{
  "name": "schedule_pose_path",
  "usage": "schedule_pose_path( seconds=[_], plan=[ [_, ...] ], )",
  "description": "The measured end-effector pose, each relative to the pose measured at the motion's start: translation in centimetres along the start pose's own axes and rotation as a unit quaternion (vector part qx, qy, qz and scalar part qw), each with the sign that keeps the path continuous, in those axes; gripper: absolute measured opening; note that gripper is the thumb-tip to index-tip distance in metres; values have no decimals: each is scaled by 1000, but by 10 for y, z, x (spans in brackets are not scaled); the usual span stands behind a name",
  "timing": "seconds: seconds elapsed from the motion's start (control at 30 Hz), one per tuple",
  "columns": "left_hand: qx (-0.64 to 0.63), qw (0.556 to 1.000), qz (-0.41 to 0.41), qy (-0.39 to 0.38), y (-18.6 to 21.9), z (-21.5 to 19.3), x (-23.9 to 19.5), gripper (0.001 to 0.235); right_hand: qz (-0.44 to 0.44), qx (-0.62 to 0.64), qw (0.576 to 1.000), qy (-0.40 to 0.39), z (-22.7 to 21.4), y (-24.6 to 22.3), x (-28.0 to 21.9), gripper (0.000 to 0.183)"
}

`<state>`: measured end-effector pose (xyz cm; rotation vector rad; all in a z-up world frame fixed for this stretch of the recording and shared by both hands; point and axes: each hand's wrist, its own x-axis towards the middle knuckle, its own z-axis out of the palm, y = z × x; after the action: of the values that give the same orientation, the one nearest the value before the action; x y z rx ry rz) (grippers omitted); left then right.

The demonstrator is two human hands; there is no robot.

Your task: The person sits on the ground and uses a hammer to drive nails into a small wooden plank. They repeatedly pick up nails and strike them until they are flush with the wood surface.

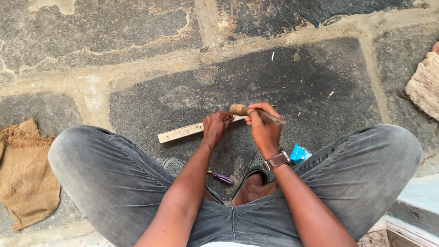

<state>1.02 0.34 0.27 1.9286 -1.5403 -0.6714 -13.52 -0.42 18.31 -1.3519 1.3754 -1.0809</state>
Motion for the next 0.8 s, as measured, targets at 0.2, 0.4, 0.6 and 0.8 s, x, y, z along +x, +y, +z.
schedule_pose_path(
  seconds=[0.2,0.4,0.6,0.8],
  plan=[
    [10,1000,-7,-23,7,-6,1,18,2,-52,998,-21,4,-1,0,9],
    [29,998,-35,-53,9,-9,2,21,26,-11,1000,-11,2,0,0,9],
    [16,998,-45,-51,10,-9,2,24,59,-45,996,-40,5,8,2,9],
    [19,997,-42,-58,10,-11,1,26,34,-52,997,-48,4,9,1,8]
  ],
)
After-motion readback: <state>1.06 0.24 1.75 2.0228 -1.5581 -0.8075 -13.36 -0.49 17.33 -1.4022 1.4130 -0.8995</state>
